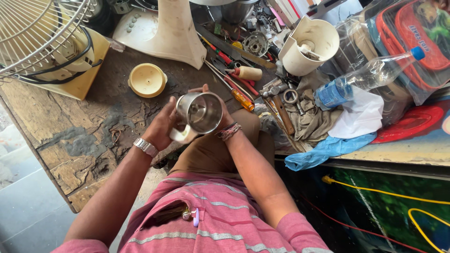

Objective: The person disassembles a small appliance, likely a grinder, using pliers and a hammer. They remove a metal component from the housing, clean the pliers with a rag, and then use a hammer to tap a part into place on the workbench.

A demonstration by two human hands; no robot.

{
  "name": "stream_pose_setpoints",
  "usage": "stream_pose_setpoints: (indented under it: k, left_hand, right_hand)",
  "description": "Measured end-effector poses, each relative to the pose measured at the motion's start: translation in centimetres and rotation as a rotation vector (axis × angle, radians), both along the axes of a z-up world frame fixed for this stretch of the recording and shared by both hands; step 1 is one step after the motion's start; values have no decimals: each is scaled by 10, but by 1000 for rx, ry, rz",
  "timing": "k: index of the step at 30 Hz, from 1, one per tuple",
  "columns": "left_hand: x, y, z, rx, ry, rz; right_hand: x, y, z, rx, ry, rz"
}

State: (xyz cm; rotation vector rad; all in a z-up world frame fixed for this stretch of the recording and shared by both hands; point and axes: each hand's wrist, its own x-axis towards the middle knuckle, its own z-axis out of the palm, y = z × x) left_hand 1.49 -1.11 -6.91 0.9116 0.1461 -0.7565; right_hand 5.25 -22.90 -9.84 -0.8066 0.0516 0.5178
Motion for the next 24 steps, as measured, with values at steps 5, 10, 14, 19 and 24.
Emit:
stream_pose_setpoints:
  k: [5, 10, 14, 19, 24]
  left_hand:
    - [-10, 4, -28, -206, 206, 61]
    - [-22, 10, -37, -568, 222, 136]
    - [-14, 11, -24, -445, 197, 227]
    - [-13, 12, 3, -538, 85, 278]
    - [-6, 16, 12, -712, -54, 142]
  right_hand:
    - [-9, -1, 26, -647, -641, -191]
    - [17, -57, 47, -1844, -970, -468]
    - [45, -100, 44, -2142, -1166, -439]
    - [56, -129, 24, -2099, -952, -395]
    - [39, -148, 36, -1682, -655, -808]
